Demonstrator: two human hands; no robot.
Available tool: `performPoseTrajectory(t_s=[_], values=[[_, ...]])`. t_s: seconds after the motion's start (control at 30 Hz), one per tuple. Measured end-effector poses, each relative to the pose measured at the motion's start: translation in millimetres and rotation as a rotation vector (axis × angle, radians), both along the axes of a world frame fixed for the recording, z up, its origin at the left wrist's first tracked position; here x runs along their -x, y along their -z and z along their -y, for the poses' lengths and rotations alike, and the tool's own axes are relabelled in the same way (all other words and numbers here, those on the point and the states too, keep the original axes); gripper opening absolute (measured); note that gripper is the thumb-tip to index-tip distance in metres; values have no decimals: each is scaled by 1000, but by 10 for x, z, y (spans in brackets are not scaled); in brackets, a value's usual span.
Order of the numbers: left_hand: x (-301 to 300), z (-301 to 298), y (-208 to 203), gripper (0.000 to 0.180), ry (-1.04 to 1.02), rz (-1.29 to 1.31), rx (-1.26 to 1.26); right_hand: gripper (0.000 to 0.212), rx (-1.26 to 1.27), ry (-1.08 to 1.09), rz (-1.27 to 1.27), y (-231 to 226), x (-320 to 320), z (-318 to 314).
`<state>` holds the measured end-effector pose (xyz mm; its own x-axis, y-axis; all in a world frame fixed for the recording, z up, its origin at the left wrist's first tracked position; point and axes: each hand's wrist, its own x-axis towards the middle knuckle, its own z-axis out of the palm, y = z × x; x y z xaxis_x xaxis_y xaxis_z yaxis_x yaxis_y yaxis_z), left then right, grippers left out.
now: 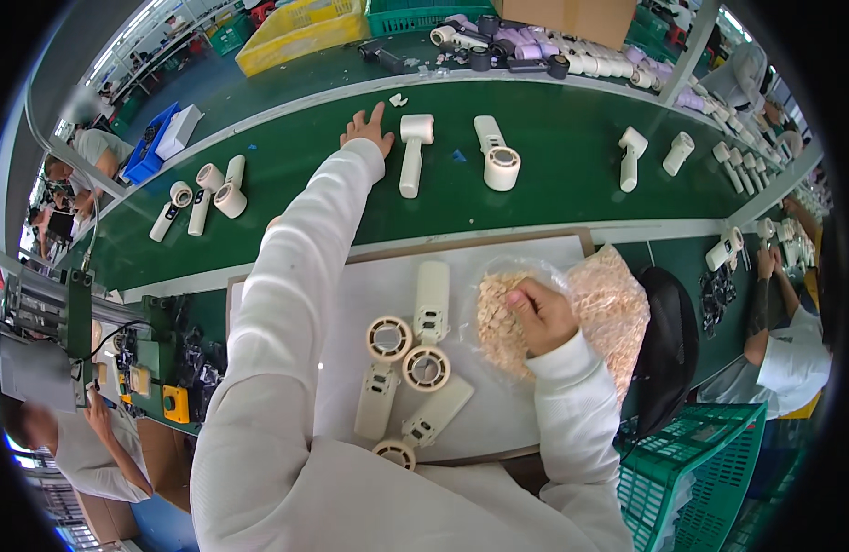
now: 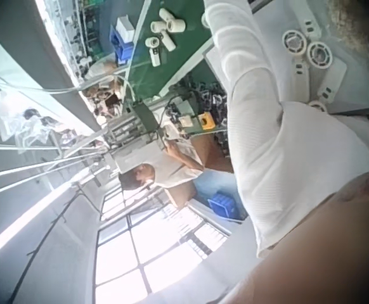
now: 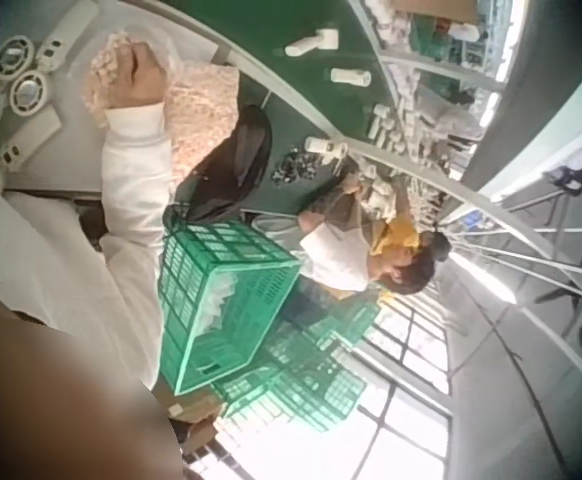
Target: Assemble and inspect small white handheld electronic devices on a factory assembly line.
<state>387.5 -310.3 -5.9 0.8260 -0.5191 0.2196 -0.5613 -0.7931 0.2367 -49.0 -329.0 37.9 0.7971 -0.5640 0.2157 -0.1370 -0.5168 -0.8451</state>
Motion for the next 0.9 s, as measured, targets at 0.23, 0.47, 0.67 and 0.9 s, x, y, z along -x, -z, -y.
performPoseTrajectory(t_s=[0.23,0.47,0.67,0.9], values=[[-131,675,-88,44,218,-13,-8,5,0,-40,-57,50,-18,66],[-41,445,-237,30,178,98,-196,4,-153,-75,5,65,-88,68],[-47,-553,-261,26,315,97,-334,9,-128,-71,-39,87,-33,73],[273,-1871,-392,17,394,7,-218,11,-136,-159,-60,106,-35,111]])
